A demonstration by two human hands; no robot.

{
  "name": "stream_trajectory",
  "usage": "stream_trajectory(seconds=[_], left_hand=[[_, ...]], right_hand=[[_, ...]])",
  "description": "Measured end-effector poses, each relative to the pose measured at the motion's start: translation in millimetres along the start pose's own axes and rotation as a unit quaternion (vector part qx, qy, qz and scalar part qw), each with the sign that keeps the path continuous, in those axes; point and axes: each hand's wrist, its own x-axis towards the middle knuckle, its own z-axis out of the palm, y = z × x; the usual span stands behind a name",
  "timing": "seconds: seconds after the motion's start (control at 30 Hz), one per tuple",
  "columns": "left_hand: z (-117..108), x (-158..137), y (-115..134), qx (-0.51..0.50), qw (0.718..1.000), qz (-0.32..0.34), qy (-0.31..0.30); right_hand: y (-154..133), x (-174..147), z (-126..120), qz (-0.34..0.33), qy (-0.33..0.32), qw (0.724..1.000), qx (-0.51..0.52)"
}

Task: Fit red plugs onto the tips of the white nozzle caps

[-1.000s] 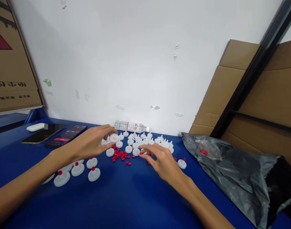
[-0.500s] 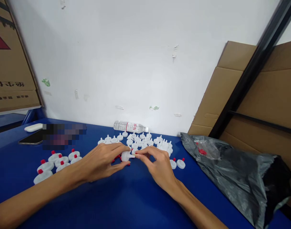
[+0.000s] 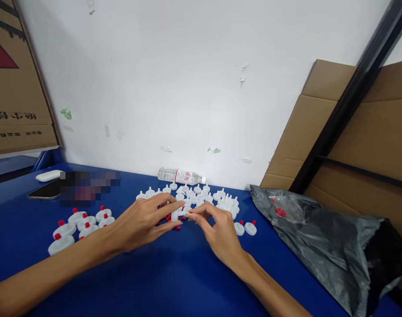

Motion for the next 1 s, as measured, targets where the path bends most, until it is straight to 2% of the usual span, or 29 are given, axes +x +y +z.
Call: stream_trajectory(seconds=[0.2,0.37,0.47,0.67,0.77,0.9,1.0], left_hand=[[-1.2,0.1,3.0,0.002,1.0,0.01,0.003],[2.9,-0.3,6.3,-0.013,1.0,0.01,0.001],[5.8,-1.7,11.2,-0.061,0.998,-0.006,-0.002],[1.0,-2.9,20.6,-0.156,0.987,-0.035,0.028],[-1.1,-2.1,19.6,-0.171,0.984,-0.041,0.015],[-6.2,3.5,9.6,-0.151,0.988,-0.026,-0.021],[-15.2,9.6,-6.1,-0.068,0.997,-0.009,-0.033]], right_hand=[[-1.1,1.2,1.1,0.014,-0.036,0.999,0.017],[-7.2,-1.7,2.0,-0.025,-0.1,0.993,-0.053],[-8.8,-5.8,5.3,-0.042,-0.08,0.994,-0.062],[-16.7,-9.8,12.6,-0.023,-0.034,0.999,-0.024],[-20.1,-8.1,12.7,-0.028,-0.042,0.998,-0.046],[-23.0,0.4,4.9,-0.025,-0.082,0.993,-0.083],[-22.1,8.8,-8.3,-0.043,-0.081,0.983,-0.157]])
